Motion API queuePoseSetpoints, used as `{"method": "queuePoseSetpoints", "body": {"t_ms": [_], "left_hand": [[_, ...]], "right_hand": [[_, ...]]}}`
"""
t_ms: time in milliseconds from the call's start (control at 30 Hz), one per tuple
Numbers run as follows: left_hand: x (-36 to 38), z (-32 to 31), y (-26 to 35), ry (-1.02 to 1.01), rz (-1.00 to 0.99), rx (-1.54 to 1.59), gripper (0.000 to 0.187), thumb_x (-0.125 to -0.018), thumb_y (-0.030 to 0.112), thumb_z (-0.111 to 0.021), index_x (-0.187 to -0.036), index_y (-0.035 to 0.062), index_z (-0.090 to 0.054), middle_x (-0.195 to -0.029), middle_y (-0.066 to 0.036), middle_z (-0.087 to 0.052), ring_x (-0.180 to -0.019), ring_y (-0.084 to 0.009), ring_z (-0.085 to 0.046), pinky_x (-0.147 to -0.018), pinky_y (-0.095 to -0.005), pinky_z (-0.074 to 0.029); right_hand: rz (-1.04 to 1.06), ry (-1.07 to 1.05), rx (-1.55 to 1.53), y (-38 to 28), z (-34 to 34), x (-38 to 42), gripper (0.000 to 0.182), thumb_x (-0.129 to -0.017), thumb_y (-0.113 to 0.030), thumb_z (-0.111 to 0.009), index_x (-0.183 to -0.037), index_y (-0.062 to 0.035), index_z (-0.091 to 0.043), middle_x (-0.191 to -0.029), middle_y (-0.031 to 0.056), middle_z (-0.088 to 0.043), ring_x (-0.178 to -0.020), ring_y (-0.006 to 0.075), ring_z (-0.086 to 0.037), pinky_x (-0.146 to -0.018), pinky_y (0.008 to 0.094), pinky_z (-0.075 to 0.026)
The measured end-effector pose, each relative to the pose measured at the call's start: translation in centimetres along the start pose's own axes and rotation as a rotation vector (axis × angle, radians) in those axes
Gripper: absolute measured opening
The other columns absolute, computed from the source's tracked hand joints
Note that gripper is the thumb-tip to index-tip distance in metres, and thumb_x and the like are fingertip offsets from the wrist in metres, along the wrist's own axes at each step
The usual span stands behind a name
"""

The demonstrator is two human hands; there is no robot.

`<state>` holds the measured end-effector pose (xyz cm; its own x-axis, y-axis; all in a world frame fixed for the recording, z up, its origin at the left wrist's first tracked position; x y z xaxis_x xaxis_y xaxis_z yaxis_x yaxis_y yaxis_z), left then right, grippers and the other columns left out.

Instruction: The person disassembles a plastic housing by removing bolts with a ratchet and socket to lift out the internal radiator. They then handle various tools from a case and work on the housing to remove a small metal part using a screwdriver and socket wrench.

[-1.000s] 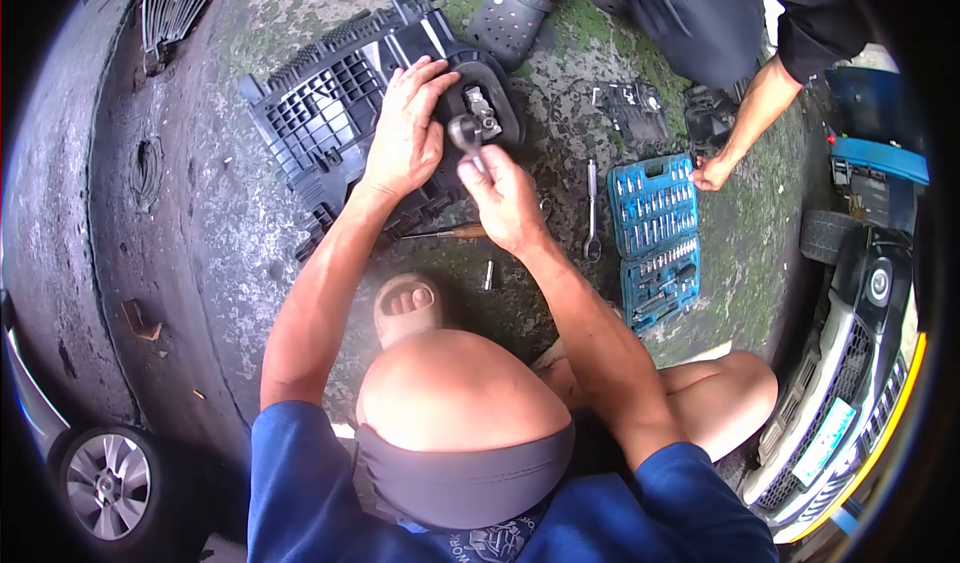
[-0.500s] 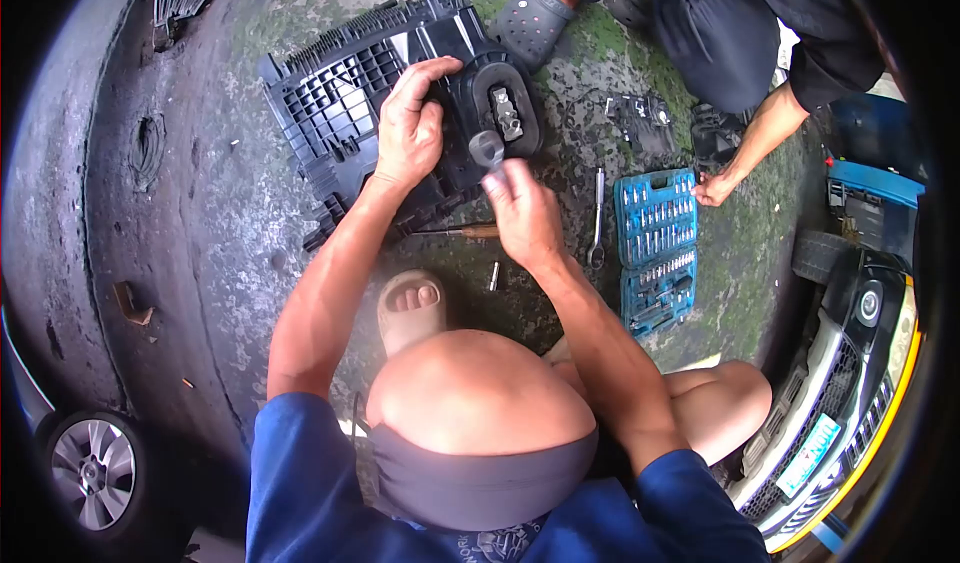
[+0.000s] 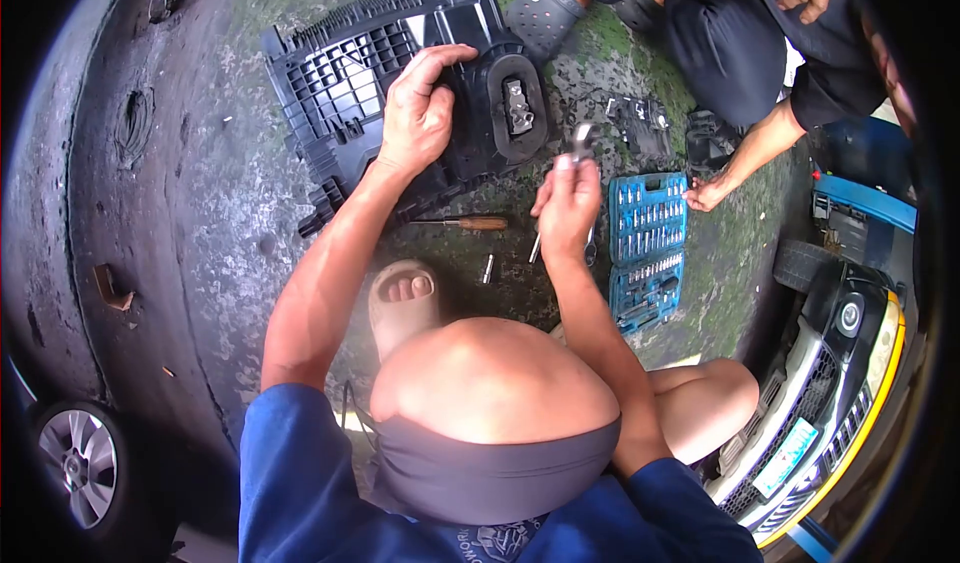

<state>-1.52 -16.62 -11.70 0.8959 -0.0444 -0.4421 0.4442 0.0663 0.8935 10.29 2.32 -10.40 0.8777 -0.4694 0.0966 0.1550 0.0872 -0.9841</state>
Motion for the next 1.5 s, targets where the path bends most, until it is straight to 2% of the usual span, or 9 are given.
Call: {"method": "queuePoseSetpoints", "body": {"t_ms": [133, 200, 533, 833, 900, 1000, 1200, 1367, 1500], "left_hand": [[-0.1, -0.2, -0.1, 0.017, 0.012, 0.031, 0.051, -0.072, -0.007, -0.042, -0.116, -0.0001, -0.067, -0.117, -0.016, -0.069, -0.116, -0.0320, -0.065, -0.106, -0.0369, -0.046], [0.0, -0.1, -0.2, 0.020, 0.032, 0.048, 0.050, -0.072, -0.007, -0.042, -0.115, -0.0001, -0.067, -0.116, -0.016, -0.069, -0.116, -0.0310, -0.065, -0.106, -0.0368, -0.046], [-0.1, 0.3, -0.2, -0.011, 0.068, 0.072, 0.049, -0.077, -0.003, -0.042, -0.119, -0.0011, -0.067, -0.120, -0.014, -0.068, -0.119, -0.0253, -0.062, -0.109, -0.0335, -0.042], [0.2, 0.2, -0.4, -0.058, 0.109, 0.099, 0.050, -0.076, -0.006, -0.043, -0.118, -0.0009, -0.068, -0.120, -0.013, -0.069, -0.118, -0.0242, -0.063, -0.108, -0.0330, -0.042], [-0.2, 0.0, -0.5, -0.024, 0.061, 0.096, 0.048, -0.075, -0.006, -0.043, -0.115, -0.0001, -0.068, -0.115, -0.014, -0.070, -0.112, -0.0270, -0.066, -0.103, -0.0340, -0.047], [-0.1, -0.1, -0.4, 0.003, 0.054, 0.113, 0.047, -0.074, -0.007, -0.043, -0.113, 0.0000, -0.069, -0.112, -0.015, -0.070, -0.110, -0.0287, -0.067, -0.101, -0.0349, -0.049], [0.0, 0.0, -0.2, -0.003, 0.044, 0.105, 0.047, -0.073, -0.007, -0.044, -0.112, 0.0007, -0.069, -0.112, -0.016, -0.070, -0.109, -0.0295, -0.067, -0.100, -0.0361, -0.050], [0.1, 0.1, -0.4, -0.004, 0.063, 0.117, 0.046, -0.074, -0.005, -0.045, -0.112, 0.0010, -0.069, -0.111, -0.015, -0.070, -0.108, -0.0293, -0.068, -0.098, -0.0356, -0.051], [-0.1, 0.3, -0.7, -0.025, 0.053, 0.117, 0.045, -0.074, -0.005, -0.045, -0.112, 0.0009, -0.069, -0.111, -0.014, -0.070, -0.108, -0.0286, -0.068, -0.099, -0.0355, -0.050]], "right_hand": [[0.093, 0.004, 0.324, -0.3, -1.4, -1.5, 0.022, -0.106, -0.028, -0.056, -0.096, -0.0085, -0.053, -0.068, -0.0024, -0.050, -0.054, 0.0036, -0.047, -0.045, 0.0226, -0.040], [0.123, -0.487, 0.518, -1.6, -1.9, 0.0, 0.029, -0.101, -0.030, -0.065, -0.109, -0.0033, -0.060, -0.080, 0.0081, -0.066, -0.079, 0.0189, -0.065, -0.072, 0.0371, -0.051], [-0.206, 0.261, -0.221, -0.3, -3.0, -0.4, 0.019, -0.107, -0.026, -0.053, -0.096, -0.0106, -0.050, -0.066, -0.0020, -0.047, -0.051, 0.0076, -0.046, -0.042, 0.0253, -0.040], [-0.048, 0.147, 0.008, 0.7, -2.3, -1.1, 0.018, -0.107, -0.025, -0.054, -0.097, -0.0101, -0.050, -0.063, -0.0030, -0.046, -0.049, 0.0059, -0.044, -0.039, 0.0257, -0.037], [0.389, -0.060, 0.350, 0.3, -4.2, -0.7, 0.020, -0.105, -0.025, -0.059, -0.100, -0.0055, -0.056, -0.069, 0.0007, -0.055, -0.062, 0.0095, -0.050, -0.057, 0.0308, -0.046], [0.211, -0.365, 0.506, -0.1, -5.0, 1.0, 0.020, -0.103, -0.023, -0.062, -0.109, -0.0036, -0.061, -0.080, 0.0000, -0.061, -0.071, 0.0102, -0.052, -0.066, 0.0309, -0.047], [0.018, 0.019, 0.115, 1.5, -1.5, -0.1, 0.022, -0.108, -0.026, -0.052, -0.091, -0.0117, -0.047, -0.064, -0.0059, -0.042, -0.049, 0.0028, -0.039, -0.042, 0.0201, -0.034], [0.304, -0.375, 0.746, -0.7, -0.1, 1.5, 0.024, -0.097, -0.031, -0.067, -0.103, -0.0078, -0.064, -0.087, 0.0145, -0.070, -0.080, 0.0370, -0.070, -0.067, 0.0452, -0.053], [0.752, -0.827, 1.083, -2.0, 0.9, -1.2, 0.023, -0.094, -0.033, -0.067, -0.095, -0.0100, -0.066, -0.087, 0.0068, -0.070, -0.077, 0.0277, -0.070, -0.066, 0.0392, -0.057]]}}
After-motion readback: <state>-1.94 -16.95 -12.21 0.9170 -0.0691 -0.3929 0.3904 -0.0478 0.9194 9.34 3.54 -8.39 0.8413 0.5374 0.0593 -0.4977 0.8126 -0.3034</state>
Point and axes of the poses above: each hand's wrist, its own x-axis away from the middle knuckle, its own z-axis out of the back of the hand, y = z × x, the point moved 1 cm from there along -x, towards the middle knuckle
